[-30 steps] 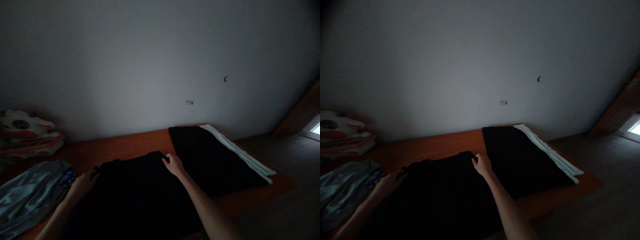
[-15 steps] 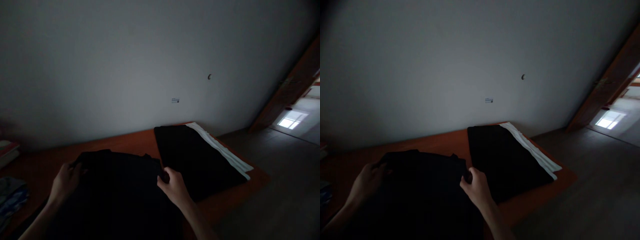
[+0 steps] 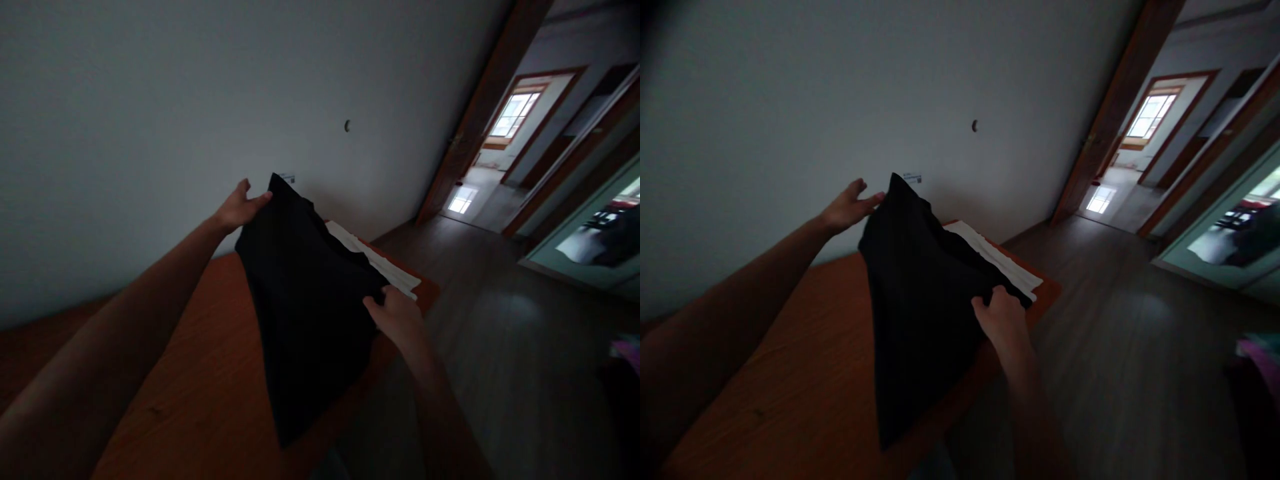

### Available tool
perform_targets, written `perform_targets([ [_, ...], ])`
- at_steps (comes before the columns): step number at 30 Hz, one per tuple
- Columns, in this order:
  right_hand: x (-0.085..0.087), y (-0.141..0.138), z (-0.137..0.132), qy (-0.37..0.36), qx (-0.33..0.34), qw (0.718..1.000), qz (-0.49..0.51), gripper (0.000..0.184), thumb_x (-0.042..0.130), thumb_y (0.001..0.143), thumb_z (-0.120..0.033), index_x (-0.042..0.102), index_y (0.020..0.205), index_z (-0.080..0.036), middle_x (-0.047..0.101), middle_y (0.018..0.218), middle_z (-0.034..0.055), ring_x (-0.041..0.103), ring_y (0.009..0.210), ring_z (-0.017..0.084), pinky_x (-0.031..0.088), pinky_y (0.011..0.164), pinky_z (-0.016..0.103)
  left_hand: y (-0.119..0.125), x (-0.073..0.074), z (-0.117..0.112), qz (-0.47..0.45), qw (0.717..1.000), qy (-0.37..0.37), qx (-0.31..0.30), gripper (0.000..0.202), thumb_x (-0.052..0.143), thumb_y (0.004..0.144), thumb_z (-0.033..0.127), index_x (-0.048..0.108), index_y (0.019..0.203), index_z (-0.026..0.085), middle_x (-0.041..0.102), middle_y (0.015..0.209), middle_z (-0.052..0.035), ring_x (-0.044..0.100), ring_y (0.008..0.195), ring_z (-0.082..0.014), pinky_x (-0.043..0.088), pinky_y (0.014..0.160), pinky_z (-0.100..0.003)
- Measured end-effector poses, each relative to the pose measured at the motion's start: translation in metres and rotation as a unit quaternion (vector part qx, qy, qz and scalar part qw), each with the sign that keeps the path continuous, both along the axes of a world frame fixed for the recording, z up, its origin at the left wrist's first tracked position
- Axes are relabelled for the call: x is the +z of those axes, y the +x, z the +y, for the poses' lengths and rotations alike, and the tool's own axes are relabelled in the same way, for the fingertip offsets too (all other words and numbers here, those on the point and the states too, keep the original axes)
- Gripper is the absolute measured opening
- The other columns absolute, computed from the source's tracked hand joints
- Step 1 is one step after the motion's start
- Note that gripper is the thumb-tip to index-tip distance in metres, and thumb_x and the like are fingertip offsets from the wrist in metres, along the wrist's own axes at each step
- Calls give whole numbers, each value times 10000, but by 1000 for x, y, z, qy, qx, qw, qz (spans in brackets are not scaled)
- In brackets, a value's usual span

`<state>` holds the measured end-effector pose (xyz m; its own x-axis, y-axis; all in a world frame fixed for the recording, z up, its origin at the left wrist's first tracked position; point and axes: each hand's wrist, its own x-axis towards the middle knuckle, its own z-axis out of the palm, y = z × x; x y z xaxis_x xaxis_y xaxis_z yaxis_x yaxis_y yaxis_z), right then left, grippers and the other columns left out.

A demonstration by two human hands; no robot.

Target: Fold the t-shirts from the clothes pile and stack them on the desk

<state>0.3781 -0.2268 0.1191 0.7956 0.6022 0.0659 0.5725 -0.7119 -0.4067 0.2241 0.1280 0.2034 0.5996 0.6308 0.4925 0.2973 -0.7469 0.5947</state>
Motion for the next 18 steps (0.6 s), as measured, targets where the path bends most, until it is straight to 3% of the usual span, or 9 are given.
perform_targets([
  [1,-8,10,-4,-33,-13,999,-34,298,548,888,-400,658,998,-146,717,862,131,697,839,270,490,721,348,11,-6,-10,10,998,-50,-33,759,537,985,419,249,1496,-64,442,1473,-355,609,1253,-320,519,932,-416],
  [3,-29,26,-13,-34,-7,996,-78,422,510,924,-448,626,1161,-119,714,1038,179,702,933,282,503,769,358,13,-27,-40,28,993,-76,-88,595,595,954,381,457,1421,39,506,1472,-252,566,1312,-302,503,1002,-423],
  [5,-52,34,-19,-16,14,997,-73,484,457,944,-485,601,1236,-126,703,1108,177,705,955,272,509,795,360,-6,-59,-76,53,986,-49,-147,374,597,946,387,641,1233,152,537,1469,-157,570,1306,-280,496,1039,-432],
  [7,-72,34,-19,-16,64,996,-55,473,431,940,-500,642,1163,-140,700,1095,167,709,914,267,514,805,373,-42,-97,-110,89,981,-13,-173,274,585,952,391,695,1140,224,543,1468,-105,584,1286,-259,482,1069,-448],
  [10,-90,21,-2,-1,127,991,-43,475,398,917,-520,676,1089,-175,696,1066,153,701,924,278,520,813,396,-116,-146,-151,133,985,-9,-113,237,556,967,341,707,1113,232,604,1393,-112,612,1246,-250,490,1073,-429],
  [12,-94,8,17,24,170,985,-34,486,393,888,-549,683,1060,-199,696,1070,147,693,957,293,524,821,411,-169,-167,-169,152,986,-10,-61,238,540,971,319,705,1123,239,622,1373,-109,607,1249,-248,492,1076,-414],
  [15,-97,-19,50,63,250,966,-16,483,406,847,-585,689,1002,-225,706,1067,138,690,965,305,529,830,429,-243,-182,-186,154,987,-13,34,230,532,966,297,701,1113,248,649,1327,-98,625,1203,-238,505,1053,-394],
  [18,-100,-53,81,87,340,936,18,450,429,826,-594,690,948,-248,727,1033,122,702,942,293,533,834,419,-305,-184,-197,136,981,-9,141,224,512,963,280,700,1073,232,692,1201,-100,652,1106,-228,521,996,-373],
])
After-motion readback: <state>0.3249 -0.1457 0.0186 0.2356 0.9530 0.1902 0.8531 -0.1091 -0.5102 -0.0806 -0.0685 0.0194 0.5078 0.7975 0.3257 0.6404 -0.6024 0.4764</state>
